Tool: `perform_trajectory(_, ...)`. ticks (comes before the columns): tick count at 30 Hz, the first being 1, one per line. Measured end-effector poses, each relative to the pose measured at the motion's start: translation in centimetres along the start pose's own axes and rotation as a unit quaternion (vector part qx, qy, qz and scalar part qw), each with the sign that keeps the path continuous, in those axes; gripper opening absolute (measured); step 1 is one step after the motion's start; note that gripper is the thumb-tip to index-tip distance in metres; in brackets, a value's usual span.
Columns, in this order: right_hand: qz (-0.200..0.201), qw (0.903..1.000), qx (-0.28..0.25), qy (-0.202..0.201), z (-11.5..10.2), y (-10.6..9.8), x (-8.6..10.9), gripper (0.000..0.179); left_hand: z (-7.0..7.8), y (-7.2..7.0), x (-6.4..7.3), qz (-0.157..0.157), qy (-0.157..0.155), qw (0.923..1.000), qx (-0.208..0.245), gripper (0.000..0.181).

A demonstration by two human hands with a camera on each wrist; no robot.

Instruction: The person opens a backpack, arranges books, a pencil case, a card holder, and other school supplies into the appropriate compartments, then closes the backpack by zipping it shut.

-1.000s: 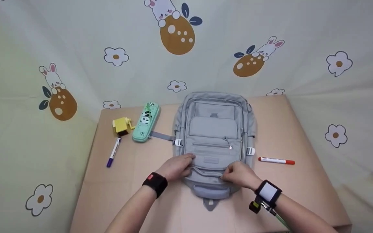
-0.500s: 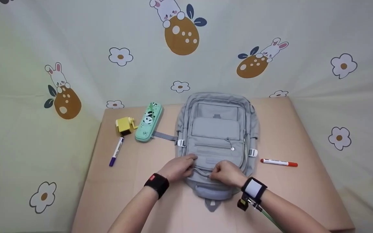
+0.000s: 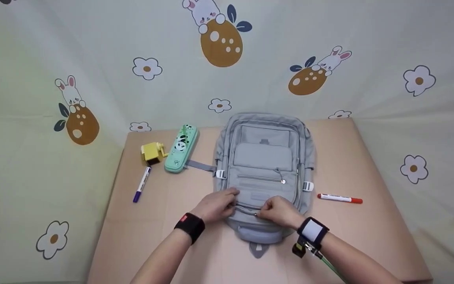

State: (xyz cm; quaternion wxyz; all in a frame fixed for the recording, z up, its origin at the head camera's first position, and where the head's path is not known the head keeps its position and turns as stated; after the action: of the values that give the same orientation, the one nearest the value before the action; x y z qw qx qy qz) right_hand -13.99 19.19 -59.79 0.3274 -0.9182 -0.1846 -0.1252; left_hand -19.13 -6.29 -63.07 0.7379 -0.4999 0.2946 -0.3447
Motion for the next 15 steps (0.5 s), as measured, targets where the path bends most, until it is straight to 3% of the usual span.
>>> perform_trajectory(6, 0.011, 0.9999, 0.003, -0.012, 0.3, -0.2, 0.1, 0.022, 0.8, 0.0, 0.1, 0.026, -0.003, 0.9994, -0.021, 0.010)
perform_trajectory(15, -0.023, 0.9973, -0.069, -0.011, 0.0, -0.1, 0.0, 0.019, 4.9, 0.9, -1.4, 0.094, 0.004, 0.9950, -0.032, 0.025)
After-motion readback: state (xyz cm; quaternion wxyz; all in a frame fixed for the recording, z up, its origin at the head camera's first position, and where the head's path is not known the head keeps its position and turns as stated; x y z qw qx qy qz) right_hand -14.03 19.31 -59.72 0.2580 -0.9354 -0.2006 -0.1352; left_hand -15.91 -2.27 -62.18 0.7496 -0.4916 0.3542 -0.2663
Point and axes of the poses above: each hand's wrist, its own x-axis away from the middle knuckle, its own y-axis out of the palm, z = x × y, the point moved 1 cm from there along -x, towards the middle knuckle, and after that the axes turned 4 degrees about y, right-handed, at the moved point
